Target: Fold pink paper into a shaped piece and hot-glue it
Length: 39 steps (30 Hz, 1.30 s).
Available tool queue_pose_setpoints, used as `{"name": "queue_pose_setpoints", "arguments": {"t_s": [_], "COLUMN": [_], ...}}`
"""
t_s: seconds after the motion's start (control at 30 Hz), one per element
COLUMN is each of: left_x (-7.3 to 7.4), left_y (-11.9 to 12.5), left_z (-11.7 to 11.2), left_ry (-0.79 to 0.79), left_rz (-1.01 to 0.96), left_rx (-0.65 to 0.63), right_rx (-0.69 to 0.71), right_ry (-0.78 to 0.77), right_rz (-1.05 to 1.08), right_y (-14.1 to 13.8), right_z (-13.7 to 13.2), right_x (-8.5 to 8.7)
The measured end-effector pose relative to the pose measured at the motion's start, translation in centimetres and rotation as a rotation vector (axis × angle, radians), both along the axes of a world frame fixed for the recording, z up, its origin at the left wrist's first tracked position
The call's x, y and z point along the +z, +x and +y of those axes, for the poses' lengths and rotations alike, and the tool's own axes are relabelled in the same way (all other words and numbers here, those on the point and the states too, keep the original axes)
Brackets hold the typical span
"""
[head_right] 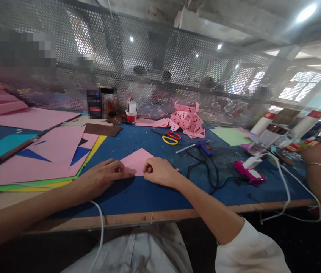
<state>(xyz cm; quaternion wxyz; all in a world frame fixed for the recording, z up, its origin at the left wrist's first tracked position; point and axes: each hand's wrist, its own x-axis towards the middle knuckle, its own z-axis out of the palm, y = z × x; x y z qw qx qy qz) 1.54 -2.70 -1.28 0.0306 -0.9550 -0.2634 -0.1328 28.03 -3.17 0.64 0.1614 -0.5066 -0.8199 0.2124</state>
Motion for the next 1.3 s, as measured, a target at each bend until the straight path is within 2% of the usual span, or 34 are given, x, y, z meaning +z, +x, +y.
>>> {"name": "queue_pose_setpoints", "arguments": {"t_s": [1.3], "left_x": [0.1], "left_y": [-0.1], "left_z": [0.0], "left_ry": [0.007], "left_rz": [-0.022], "left_rx": [-0.011], "right_rx": [-0.025], "right_ry": [-0.019], "right_rz": [0.009], "right_y": [1.9], "right_z": [-0.6], "right_x": [0.3]}}
